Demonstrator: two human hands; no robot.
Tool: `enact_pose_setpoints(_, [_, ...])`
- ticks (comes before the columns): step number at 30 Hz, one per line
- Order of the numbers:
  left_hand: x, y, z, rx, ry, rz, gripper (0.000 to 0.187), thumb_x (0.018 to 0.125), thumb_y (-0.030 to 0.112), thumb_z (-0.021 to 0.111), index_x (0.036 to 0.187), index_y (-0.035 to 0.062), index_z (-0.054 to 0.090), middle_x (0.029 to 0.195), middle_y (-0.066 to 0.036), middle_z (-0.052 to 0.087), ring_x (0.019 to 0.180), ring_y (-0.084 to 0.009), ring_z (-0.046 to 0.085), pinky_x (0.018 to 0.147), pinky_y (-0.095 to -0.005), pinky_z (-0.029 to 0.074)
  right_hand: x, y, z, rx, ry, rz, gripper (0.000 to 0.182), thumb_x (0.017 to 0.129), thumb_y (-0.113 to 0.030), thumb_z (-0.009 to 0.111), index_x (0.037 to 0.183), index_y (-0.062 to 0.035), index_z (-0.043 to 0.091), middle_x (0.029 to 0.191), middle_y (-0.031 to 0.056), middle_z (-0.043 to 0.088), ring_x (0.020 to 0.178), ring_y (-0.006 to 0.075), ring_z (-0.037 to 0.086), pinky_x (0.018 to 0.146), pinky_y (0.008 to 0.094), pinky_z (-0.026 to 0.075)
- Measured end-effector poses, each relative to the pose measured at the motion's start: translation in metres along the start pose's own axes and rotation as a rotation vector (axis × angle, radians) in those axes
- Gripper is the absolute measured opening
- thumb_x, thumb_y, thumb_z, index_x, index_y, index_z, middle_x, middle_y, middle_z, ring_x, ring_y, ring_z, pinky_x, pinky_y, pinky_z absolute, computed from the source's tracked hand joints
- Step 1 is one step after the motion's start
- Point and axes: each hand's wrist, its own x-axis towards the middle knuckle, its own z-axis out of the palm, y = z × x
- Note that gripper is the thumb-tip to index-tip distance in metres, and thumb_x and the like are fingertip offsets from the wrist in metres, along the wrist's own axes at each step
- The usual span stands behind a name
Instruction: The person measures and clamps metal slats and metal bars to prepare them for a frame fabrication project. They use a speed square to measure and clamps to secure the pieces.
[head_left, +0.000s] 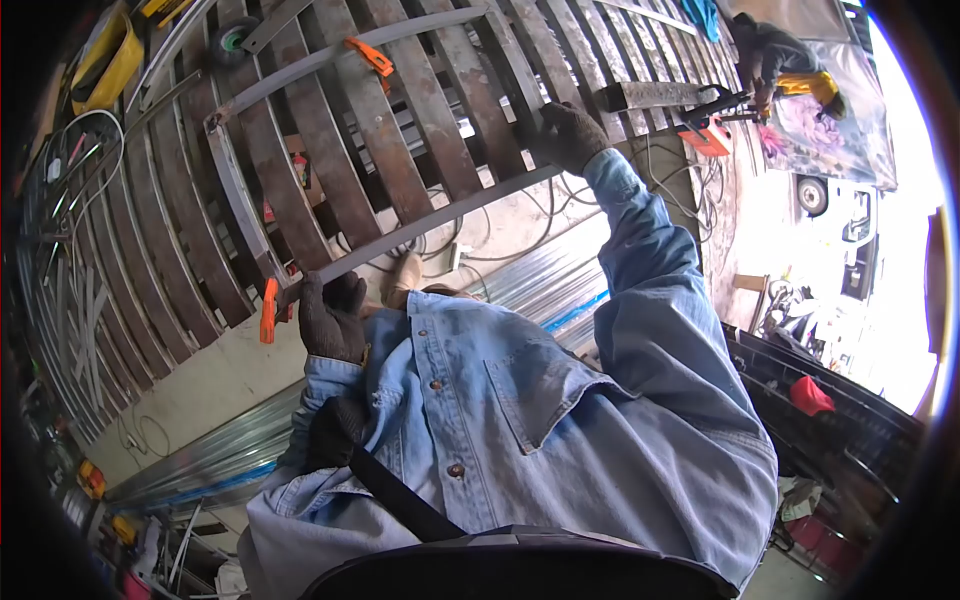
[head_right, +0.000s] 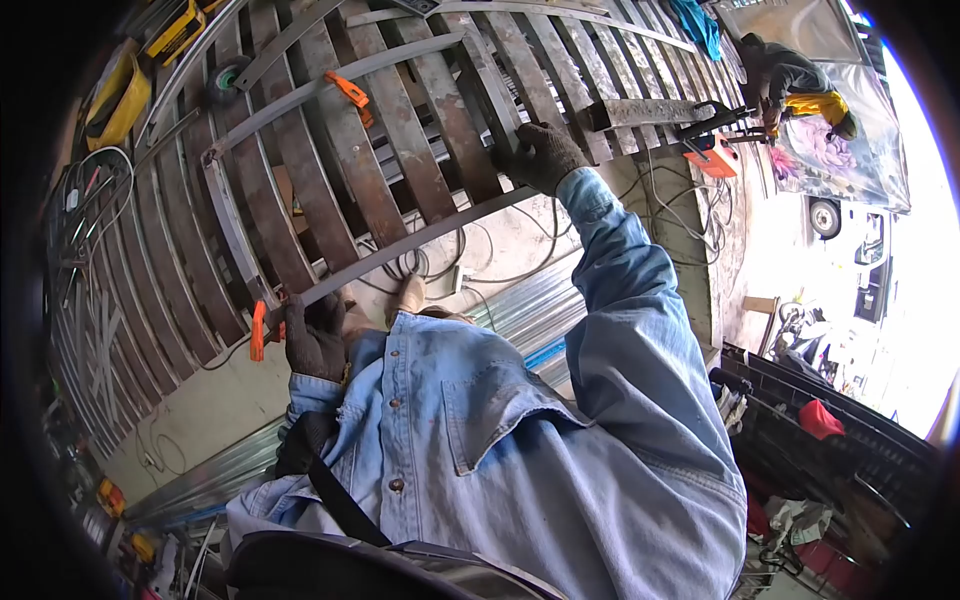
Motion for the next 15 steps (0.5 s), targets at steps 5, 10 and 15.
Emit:
enact_pose_setpoints(5, [-0.005, 0.001, 0.013, 0.002, 0.022, 0.023, 0.023, 0.098, 0.028, 0.059, 0.109, 0.0087, 0.062, 0.099, -0.011, 0.071, 0.088, -0.0234, 0.071, 0.078, -0.0394, 0.061, 0.0, -0.011, -0.003, 0.038, -0.036, 0.043, 0.028, 0.071, -0.029, 0.076, 0.085, -0.0072, 0.065, 0.086, 0.0141, 0.063, 0.084, 0.0305, 0.065, 0.073, 0.0413, 0.05])
enact_pose_setpoints(10, [0.0, -0.001, 0.005, -0.026, 0.007, 0.009, 0.024, 0.097, 0.028, 0.06, 0.111, 0.0087, 0.061, 0.1, -0.01, 0.071, 0.089, -0.0235, 0.07, 0.079, -0.0402, 0.06, -0.004, -0.001, 0.006, 0.083, 0.141, -0.174, 0.033, 0.073, -0.034, 0.081, 0.088, -0.0101, 0.064, 0.085, 0.013, 0.061, 0.078, 0.0305, 0.061, 0.071, 0.0405, 0.049])
enact_pose_setpoints(15, [-0.005, -0.004, 0.015, -0.021, 0.054, 0.02, 0.025, 0.097, 0.033, 0.06, 0.107, 0.0103, 0.064, 0.097, -0.009, 0.072, 0.086, -0.0229, 0.07, 0.077, -0.0392, 0.061, -0.009, -0.011, 0.002, -0.009, 0.061, -0.014, 0.04, 0.076, -0.04, 0.079, 0.093, -0.0065, 0.063, 0.088, 0.0181, 0.061, 0.081, 0.0349, 0.063, 0.072, 0.0426, 0.051])
